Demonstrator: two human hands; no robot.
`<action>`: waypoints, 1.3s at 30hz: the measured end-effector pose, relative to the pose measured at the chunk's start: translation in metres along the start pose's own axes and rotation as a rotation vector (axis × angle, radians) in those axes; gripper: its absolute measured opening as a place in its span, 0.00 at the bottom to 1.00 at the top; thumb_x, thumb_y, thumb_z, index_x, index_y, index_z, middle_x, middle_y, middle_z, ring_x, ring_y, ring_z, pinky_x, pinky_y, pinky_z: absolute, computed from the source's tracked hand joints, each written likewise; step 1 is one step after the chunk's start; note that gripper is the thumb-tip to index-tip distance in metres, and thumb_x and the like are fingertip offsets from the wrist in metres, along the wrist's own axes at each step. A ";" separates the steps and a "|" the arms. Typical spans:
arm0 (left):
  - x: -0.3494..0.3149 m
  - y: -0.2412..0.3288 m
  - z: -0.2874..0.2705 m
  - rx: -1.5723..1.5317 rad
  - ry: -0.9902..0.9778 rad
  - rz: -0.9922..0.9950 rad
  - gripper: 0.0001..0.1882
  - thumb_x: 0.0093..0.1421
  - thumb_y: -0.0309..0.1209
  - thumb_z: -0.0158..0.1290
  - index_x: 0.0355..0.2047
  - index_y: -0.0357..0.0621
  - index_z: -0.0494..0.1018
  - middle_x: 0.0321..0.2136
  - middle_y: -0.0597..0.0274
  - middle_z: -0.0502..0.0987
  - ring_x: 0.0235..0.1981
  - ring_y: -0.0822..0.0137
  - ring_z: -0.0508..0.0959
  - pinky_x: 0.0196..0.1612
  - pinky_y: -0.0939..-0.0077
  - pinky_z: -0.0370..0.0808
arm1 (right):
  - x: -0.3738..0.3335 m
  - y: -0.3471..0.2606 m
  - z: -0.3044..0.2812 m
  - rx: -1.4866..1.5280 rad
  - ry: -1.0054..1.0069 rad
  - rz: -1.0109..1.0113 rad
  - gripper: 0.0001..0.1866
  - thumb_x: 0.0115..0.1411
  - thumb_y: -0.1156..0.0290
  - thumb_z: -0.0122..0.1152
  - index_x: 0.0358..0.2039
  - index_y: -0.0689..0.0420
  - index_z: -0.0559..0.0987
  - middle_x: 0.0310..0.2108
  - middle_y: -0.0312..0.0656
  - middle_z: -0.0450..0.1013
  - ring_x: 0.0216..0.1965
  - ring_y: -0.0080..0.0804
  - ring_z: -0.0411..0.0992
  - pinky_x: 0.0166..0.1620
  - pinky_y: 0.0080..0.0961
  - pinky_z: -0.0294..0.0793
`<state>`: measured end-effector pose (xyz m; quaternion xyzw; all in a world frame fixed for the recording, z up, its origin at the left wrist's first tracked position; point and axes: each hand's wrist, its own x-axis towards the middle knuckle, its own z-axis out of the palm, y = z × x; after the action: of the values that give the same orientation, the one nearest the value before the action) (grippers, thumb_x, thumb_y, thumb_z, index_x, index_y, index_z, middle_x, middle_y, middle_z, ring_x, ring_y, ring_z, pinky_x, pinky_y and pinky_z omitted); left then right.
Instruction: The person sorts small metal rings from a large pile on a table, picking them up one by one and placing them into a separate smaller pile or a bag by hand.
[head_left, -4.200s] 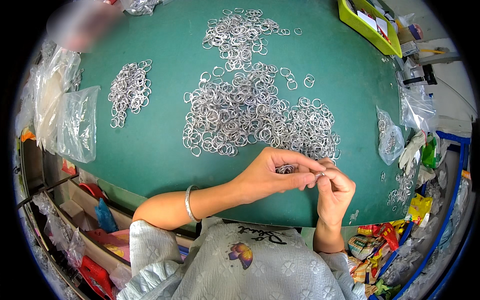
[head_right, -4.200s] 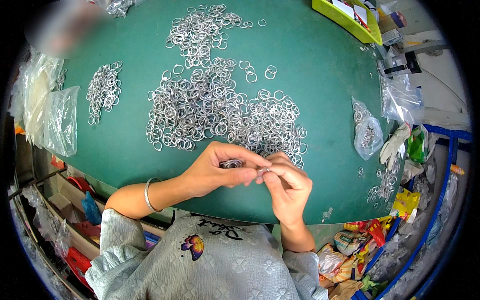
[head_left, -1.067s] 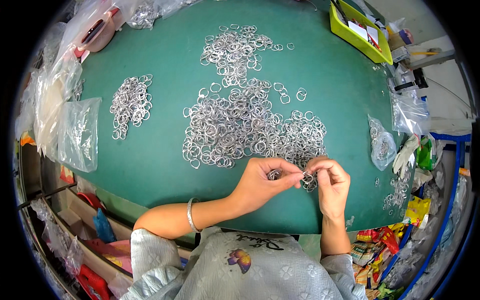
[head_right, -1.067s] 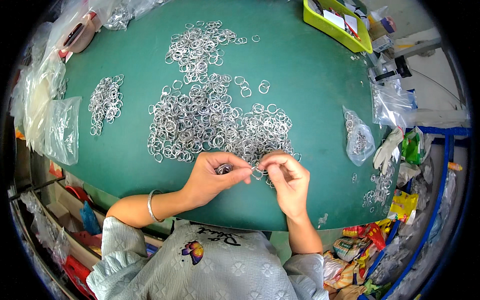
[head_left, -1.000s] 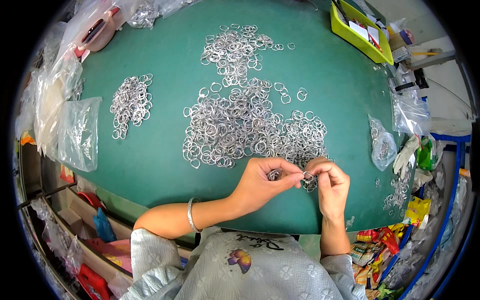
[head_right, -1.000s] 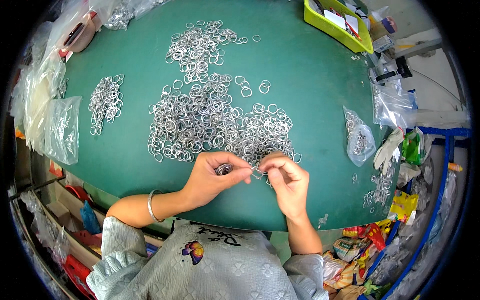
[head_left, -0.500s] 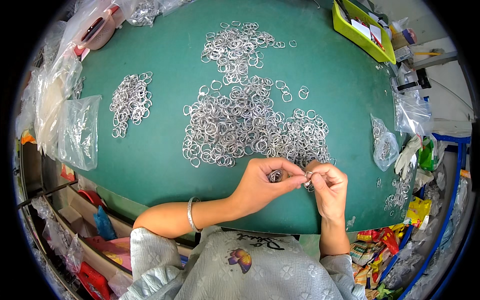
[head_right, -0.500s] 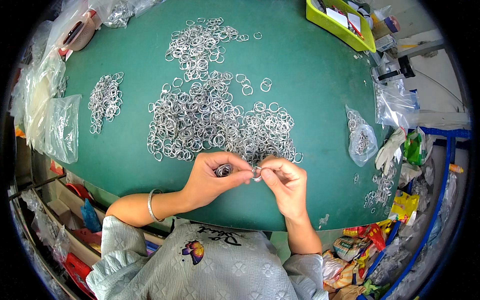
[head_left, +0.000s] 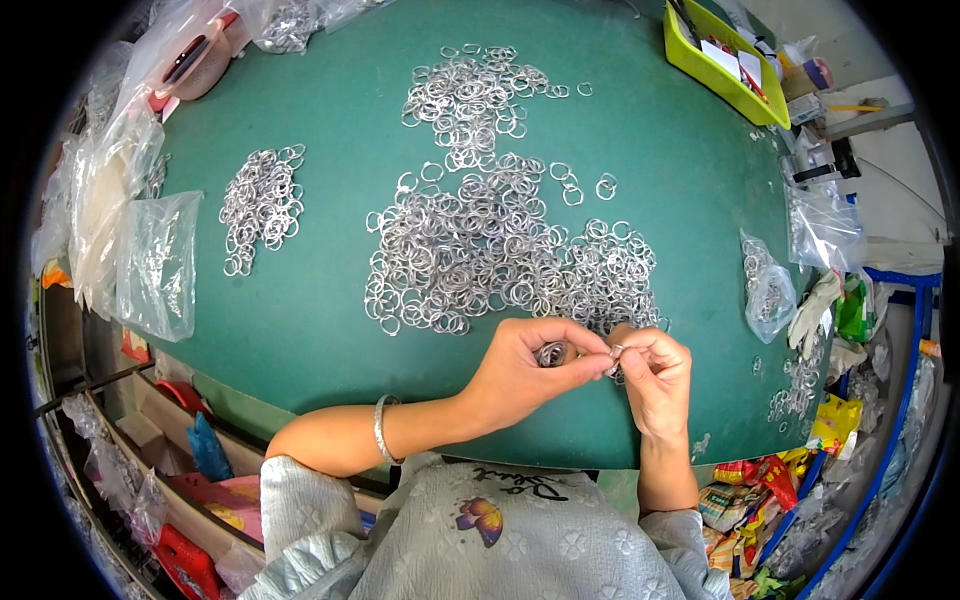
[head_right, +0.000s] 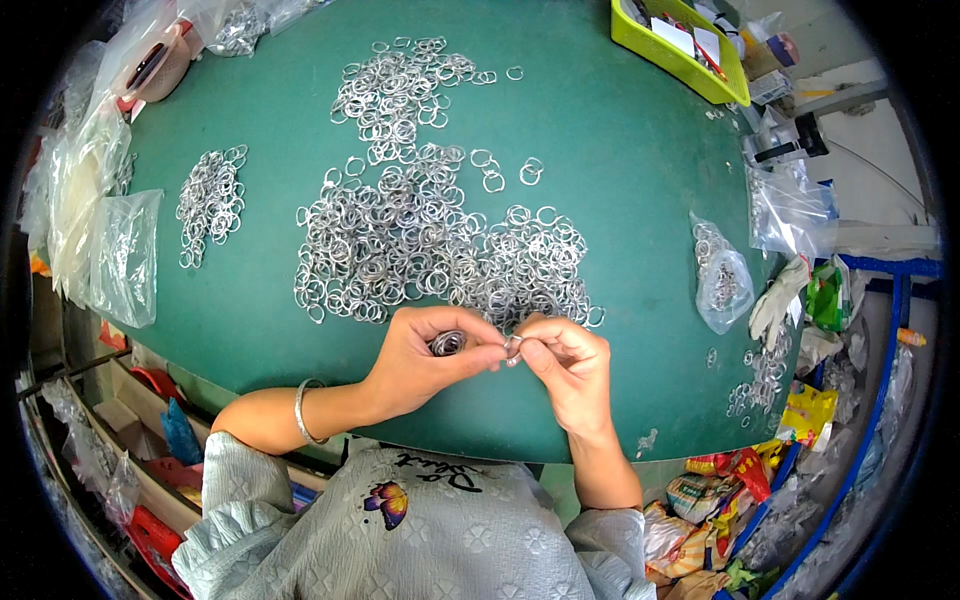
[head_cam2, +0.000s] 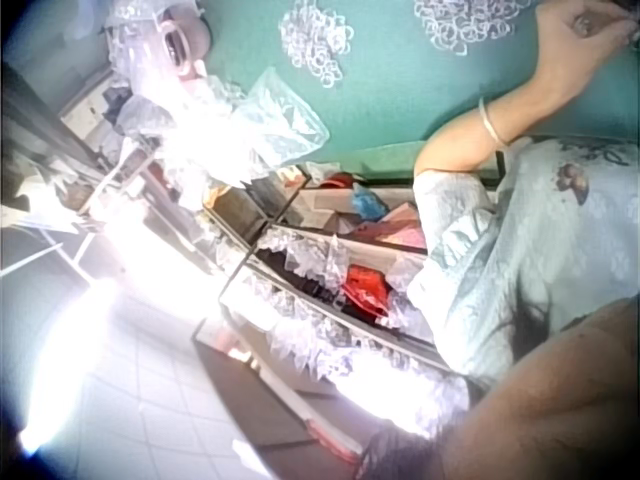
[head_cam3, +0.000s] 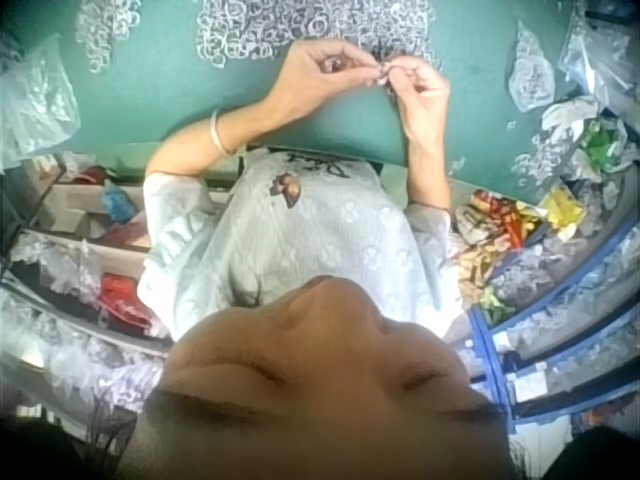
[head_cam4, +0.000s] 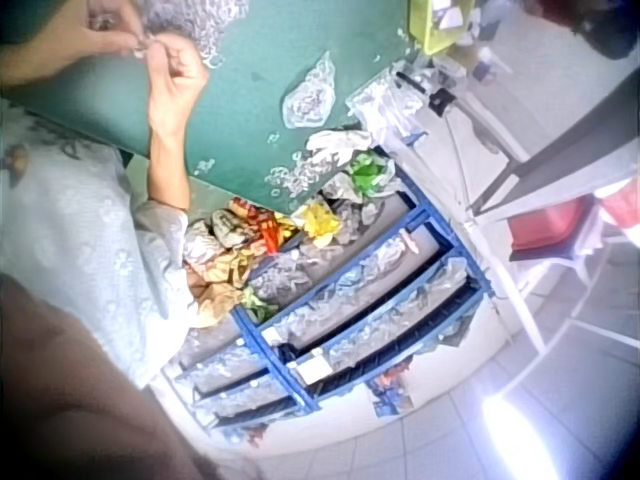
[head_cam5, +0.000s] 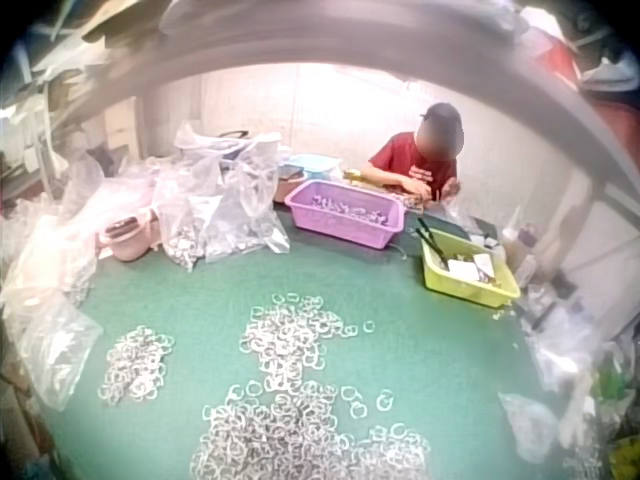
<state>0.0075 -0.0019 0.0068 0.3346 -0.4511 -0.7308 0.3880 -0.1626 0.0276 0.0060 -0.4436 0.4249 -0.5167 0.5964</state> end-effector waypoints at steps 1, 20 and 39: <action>0.000 0.000 0.000 0.009 0.000 0.004 0.05 0.50 0.23 0.54 0.29 0.37 0.75 0.24 0.65 0.76 0.24 0.81 0.70 0.28 0.87 0.67 | 0.000 -0.001 -0.003 -0.053 0.015 -0.026 0.03 0.55 0.79 0.51 0.28 0.65 0.72 0.26 0.42 0.70 0.28 0.24 0.68 0.32 0.18 0.67; -0.003 0.004 0.000 -0.030 -0.210 0.117 0.13 0.47 0.21 0.56 0.36 0.40 0.75 0.23 0.66 0.73 0.23 0.79 0.67 0.26 0.85 0.64 | -0.023 -0.021 0.022 0.138 0.069 0.129 0.08 0.58 0.73 0.49 0.28 0.65 0.72 0.26 0.44 0.69 0.25 0.22 0.65 0.31 0.18 0.65; -0.027 0.033 0.024 -0.242 -0.325 -0.036 0.11 0.49 0.22 0.55 0.35 0.36 0.74 0.27 0.62 0.76 0.30 0.77 0.73 0.33 0.83 0.69 | -0.053 -0.056 0.042 0.214 0.106 -0.049 0.06 0.56 0.76 0.49 0.26 0.65 0.71 0.25 0.43 0.70 0.23 0.22 0.65 0.28 0.18 0.65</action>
<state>0.0091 0.0215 0.0492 0.1714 -0.4103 -0.8310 0.3343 -0.1407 0.0801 0.0730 -0.3599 0.3873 -0.5960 0.6043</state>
